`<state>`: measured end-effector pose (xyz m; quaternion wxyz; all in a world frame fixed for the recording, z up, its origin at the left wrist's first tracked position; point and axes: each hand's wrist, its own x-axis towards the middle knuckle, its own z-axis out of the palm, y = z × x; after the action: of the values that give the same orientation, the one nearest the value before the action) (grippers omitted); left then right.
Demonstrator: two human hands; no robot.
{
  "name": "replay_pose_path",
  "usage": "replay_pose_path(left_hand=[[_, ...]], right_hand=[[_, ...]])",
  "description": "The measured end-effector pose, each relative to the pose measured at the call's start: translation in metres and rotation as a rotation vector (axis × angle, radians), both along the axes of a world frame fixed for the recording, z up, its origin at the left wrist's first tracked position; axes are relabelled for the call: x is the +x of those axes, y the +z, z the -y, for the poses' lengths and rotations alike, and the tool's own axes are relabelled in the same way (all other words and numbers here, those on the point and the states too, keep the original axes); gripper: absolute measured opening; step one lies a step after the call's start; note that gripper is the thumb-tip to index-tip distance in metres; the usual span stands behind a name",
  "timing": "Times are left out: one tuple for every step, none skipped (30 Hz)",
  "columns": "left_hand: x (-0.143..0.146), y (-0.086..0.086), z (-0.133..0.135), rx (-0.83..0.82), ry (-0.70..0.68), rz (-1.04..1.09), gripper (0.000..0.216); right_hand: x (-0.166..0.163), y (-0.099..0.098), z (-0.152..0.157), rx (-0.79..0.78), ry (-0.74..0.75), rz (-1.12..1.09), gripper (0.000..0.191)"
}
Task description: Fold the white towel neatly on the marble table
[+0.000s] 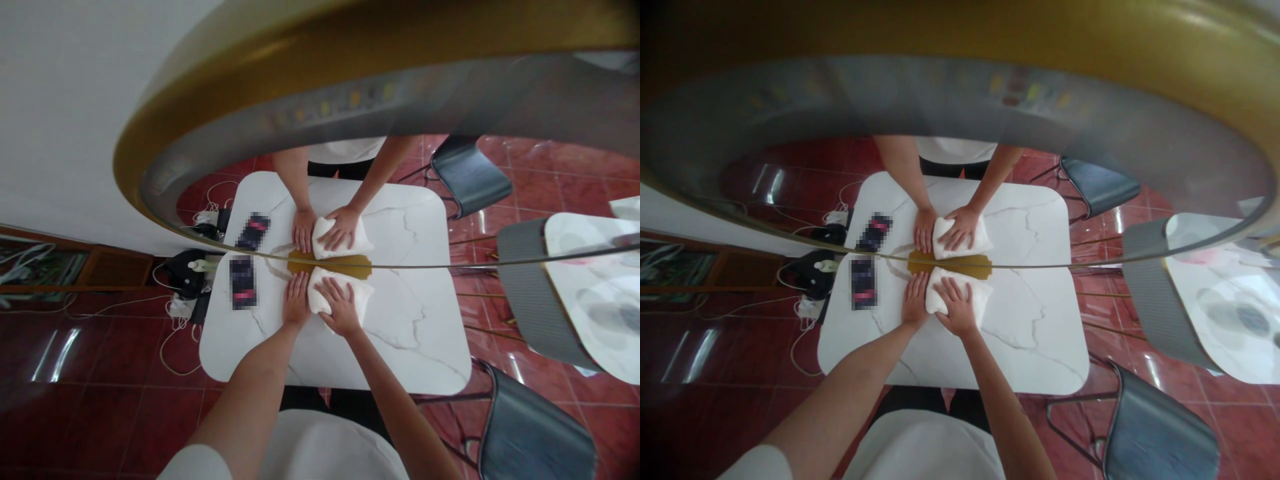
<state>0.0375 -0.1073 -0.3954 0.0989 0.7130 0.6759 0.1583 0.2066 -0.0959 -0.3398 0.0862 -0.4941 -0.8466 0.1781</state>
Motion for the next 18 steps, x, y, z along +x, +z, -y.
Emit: replay_pose_path(left_hand=[[0.000,-0.001,0.000,-0.003,-0.001,-0.012,0.064],[0.000,-0.001,0.000,-0.004,-0.002,-0.020,0.065],[0.000,-0.002,0.000,0.000,-0.002,-0.022,0.065],[0.000,-0.002,0.000,0.004,-0.002,-0.019,0.065],[0.000,-0.001,0.000,0.008,-0.004,-0.012,0.064],[0.000,0.000,0.000,0.009,-0.005,-0.001,0.063],[0.001,0.001,0.000,0.008,-0.006,0.010,0.064],[0.001,0.002,0.000,0.005,-0.004,0.021,0.065],[0.001,0.003,-0.001,0.003,-0.003,0.030,0.065],[0.001,0.004,-0.001,0.001,-0.002,0.038,0.066],[0.001,0.005,-0.001,0.001,0.001,0.044,0.066],[0.001,0.005,-0.001,0.001,0.003,0.048,0.065],[0.001,0.005,-0.001,0.002,0.005,0.049,0.065],[0.001,0.005,-0.001,0.004,0.006,0.048,0.064],[0.001,0.005,-0.001,0.005,0.007,0.045,0.064],[0.002,0.004,-0.001,0.007,0.007,0.041,0.064],[0.002,0.004,-0.001,0.008,0.007,0.037,0.064],[0.002,0.004,-0.001,0.009,0.006,0.033,0.064]], right_hand=[[-0.005,0.001,-0.002,-0.004,0.012,-0.011,0.065],[-0.008,0.001,-0.003,-0.009,0.025,-0.018,0.066],[-0.007,0.002,-0.004,-0.013,0.035,-0.021,0.067],[-0.004,0.002,-0.004,-0.018,0.038,-0.019,0.067],[0.002,0.003,-0.004,-0.021,0.029,-0.012,0.067],[0.010,0.003,-0.002,-0.023,0.007,-0.001,0.066],[0.019,0.003,-0.001,-0.022,-0.030,0.013,0.066],[0.030,0.003,0.001,-0.018,-0.080,0.029,0.065],[0.040,0.003,0.004,-0.011,-0.136,0.045,0.065],[0.051,0.002,0.006,-0.003,-0.188,0.058,0.064],[0.061,0.001,0.008,0.005,-0.232,0.069,0.064],[0.069,0.001,0.010,0.014,-0.265,0.077,0.063],[0.075,0.000,0.011,0.020,-0.287,0.085,0.062],[0.079,-0.001,0.012,0.027,-0.302,0.092,0.061],[0.080,-0.001,0.013,0.033,-0.311,0.098,0.061],[0.078,-0.002,0.013,0.037,-0.313,0.103,0.061],[0.074,-0.002,0.013,0.037,-0.306,0.104,0.061],[0.067,-0.002,0.013,0.035,-0.285,0.101,0.062]])
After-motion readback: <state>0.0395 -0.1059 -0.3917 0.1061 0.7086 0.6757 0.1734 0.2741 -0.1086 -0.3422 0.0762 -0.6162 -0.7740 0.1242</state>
